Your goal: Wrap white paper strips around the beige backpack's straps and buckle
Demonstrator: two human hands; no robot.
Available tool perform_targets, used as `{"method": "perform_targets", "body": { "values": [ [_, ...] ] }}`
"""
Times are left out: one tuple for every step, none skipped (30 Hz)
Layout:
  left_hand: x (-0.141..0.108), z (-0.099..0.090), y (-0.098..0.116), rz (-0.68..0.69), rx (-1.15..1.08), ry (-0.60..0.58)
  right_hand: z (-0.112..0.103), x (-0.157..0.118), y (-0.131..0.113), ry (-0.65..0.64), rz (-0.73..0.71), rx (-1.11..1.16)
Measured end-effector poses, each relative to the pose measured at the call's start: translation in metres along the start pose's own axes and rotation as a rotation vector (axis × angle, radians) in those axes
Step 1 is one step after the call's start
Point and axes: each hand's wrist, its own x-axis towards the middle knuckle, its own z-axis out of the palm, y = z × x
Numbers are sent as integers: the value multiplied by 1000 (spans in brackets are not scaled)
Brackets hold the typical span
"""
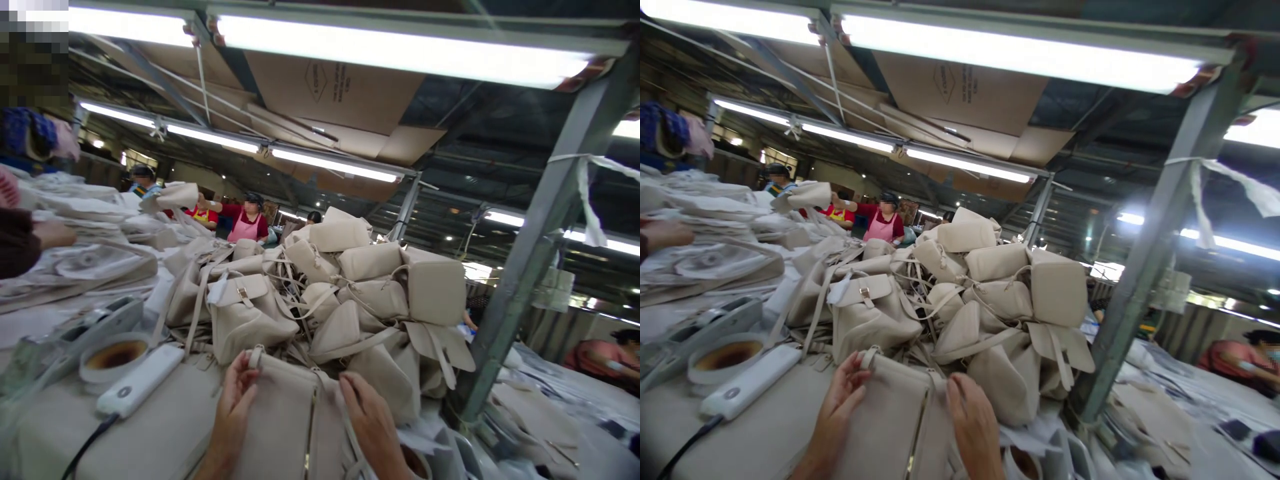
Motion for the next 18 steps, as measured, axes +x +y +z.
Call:
{"method": "perform_targets", "body": {
  "values": [
    [1,0,-1,5,0,-13,5,23,-8,-43,31,-89],
    [2,-1,-2,7,-5,-21,11,43,-16,-122,77,-156],
    [4,-2,-4,3,-12,-24,16,60,-21,-197,104,-199],
    [5,-3,-6,-10,-19,-22,22,73,-25,-270,117,-211],
    [7,-4,-9,-26,-27,-15,27,83,-27,-322,114,-196],
    [8,-6,-11,-45,-35,-5,32,90,-27,-353,100,-164],
    [9,-7,-12,-65,-40,-1,37,93,-25,-370,87,-126],
    [9,-7,-13,-80,-37,-13,40,94,-23,-384,84,-93],
    [9,-8,-12,-87,-21,-40,43,94,-21,-397,88,-72],
    [9,-8,-12,-84,11,-69,44,92,-20,-403,96,-36],
    [9,-8,-10,-75,54,-97,44,89,-20,-402,100,39],
    [8,-7,-8,-62,100,-116,41,85,-22,-389,94,161],
    [8,-6,-5,-51,140,-125,37,78,-24,-370,76,319],
    [7,-5,-2,-46,164,-121,31,70,-27,-341,46,489],
    [6,-5,2,-52,171,-111,24,59,-30,-306,9,641],
    [5,-4,7,-68,163,-105,16,44,-31,-273,-37,742],
    [4,-3,13,-88,146,-101,8,27,-30,-246,-85,770],
    [1,-4,19,-114,127,-98,1,6,-27,-221,-132,747]
  ]
}}
